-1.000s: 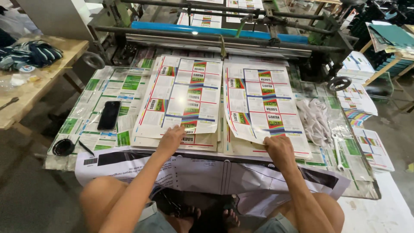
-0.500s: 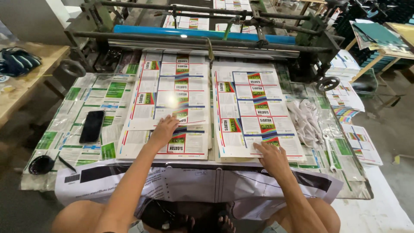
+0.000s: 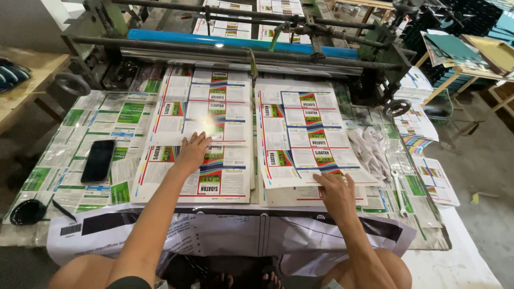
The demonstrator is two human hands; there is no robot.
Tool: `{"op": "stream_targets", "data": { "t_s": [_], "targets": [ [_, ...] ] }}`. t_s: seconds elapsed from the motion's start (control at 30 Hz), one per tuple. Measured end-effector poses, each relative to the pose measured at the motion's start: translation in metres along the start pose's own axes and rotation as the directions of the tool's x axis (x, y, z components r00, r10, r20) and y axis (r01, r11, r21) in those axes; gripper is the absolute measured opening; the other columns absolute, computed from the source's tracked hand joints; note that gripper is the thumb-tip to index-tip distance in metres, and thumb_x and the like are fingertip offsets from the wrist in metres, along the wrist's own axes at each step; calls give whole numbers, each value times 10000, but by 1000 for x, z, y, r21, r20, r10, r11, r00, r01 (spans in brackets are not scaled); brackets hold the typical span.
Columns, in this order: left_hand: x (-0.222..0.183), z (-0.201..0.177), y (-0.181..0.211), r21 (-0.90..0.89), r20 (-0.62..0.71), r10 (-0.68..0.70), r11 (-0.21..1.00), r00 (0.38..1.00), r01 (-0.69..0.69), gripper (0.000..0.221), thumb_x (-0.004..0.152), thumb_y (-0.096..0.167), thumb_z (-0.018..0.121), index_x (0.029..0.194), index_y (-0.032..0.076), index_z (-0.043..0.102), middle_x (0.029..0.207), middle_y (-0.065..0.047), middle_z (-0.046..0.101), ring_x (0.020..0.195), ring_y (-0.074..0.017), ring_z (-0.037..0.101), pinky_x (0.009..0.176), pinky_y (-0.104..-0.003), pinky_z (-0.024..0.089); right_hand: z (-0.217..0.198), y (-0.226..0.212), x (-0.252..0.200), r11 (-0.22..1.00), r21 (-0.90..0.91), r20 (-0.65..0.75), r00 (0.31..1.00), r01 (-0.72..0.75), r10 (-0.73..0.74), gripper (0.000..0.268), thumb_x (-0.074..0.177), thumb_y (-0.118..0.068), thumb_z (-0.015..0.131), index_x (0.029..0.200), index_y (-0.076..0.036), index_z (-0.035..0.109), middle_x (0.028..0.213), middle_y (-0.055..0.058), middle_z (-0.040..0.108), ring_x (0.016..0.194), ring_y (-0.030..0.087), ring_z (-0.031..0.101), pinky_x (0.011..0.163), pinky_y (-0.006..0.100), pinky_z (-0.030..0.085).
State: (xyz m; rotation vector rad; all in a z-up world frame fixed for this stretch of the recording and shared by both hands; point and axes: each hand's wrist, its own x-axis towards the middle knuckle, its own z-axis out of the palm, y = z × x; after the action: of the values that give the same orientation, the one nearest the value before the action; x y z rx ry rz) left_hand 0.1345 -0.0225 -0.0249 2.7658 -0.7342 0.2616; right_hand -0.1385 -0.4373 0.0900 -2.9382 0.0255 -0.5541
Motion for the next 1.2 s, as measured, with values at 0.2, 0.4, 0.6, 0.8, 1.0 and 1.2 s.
{"op": "stream_targets", "data": {
  "t_s": [0.2, 0.4, 0.6, 0.8, 1.0, 1.2],
  "targets": [
    [-15, -15, 14, -20, 17, -73, 997, 997, 73, 518, 1001, 236, 557, 1507, 185, 458, 1663, -133, 320, 1527, -380, 306, 1197, -650, 272, -25, -23, -1, 999, -38, -314, 948, 31, -41, 471, 806, -34, 701, 1241, -212, 725, 1195, -16, 725, 1146, 188, 657, 1163, 499, 343],
    [-89, -58, 51, -12, 259, -93, 995, 962, 99, 733, 947, 405, 664, 1566, 223, 318, 1675, -154, 177, 1527, -427, 194, 1182, -664, 210, 43, 7, -31, 986, -105, -122, 982, 132, -145, 536, 881, -244, 701, 1396, -278, 562, 1415, -3, 601, 1336, 215, 534, 1179, 621, 263],
    [-158, -103, 88, -16, 453, -89, 994, 887, 108, 892, 878, 479, 728, 1581, 213, 247, 1674, -117, 161, 1533, -395, 195, 1181, -640, 237, 46, -3, -60, 983, -184, 225, 974, 25, 18, 785, 878, -654, 558, 1562, -420, 254, 1658, 133, 225, 1473, 456, 276, 1105, 767, 158],
    [-174, -74, 72, -20, 194, 7, 1000, 981, -4, 713, 821, 360, 779, 1450, 176, 499, 1594, -108, 379, 1458, -354, 370, 1115, -541, 383, 66, 9, -66, 973, -231, 333, 939, -5, 84, 838, 891, -763, 422, 1601, -445, 113, 1696, 144, 74, 1502, 495, 152, 1079, 793, 123],
    [-169, -78, 66, -91, 54, 52, 995, 997, -47, 532, 786, 282, 801, 1280, 145, 656, 1442, -94, 586, 1329, -325, 542, 1053, -445, 458, 78, 13, -29, 975, -221, 356, 929, -22, 102, 833, 911, -764, 389, 1615, -444, 80, 1714, 133, 32, 1522, 499, 97, 1088, 798, 83],
    [-167, -73, 59, -92, 16, 82, 992, 996, -80, 482, 797, 212, 786, 1258, 130, 672, 1409, -88, 622, 1285, -309, 587, 1025, -431, 486, 90, 24, 14, 982, -185, 395, 911, -49, 119, 831, 904, -784, 373, 1611, -465, 75, 1716, 122, 9, 1542, 476, 49, 1102, 794, 40]
  ]
}}
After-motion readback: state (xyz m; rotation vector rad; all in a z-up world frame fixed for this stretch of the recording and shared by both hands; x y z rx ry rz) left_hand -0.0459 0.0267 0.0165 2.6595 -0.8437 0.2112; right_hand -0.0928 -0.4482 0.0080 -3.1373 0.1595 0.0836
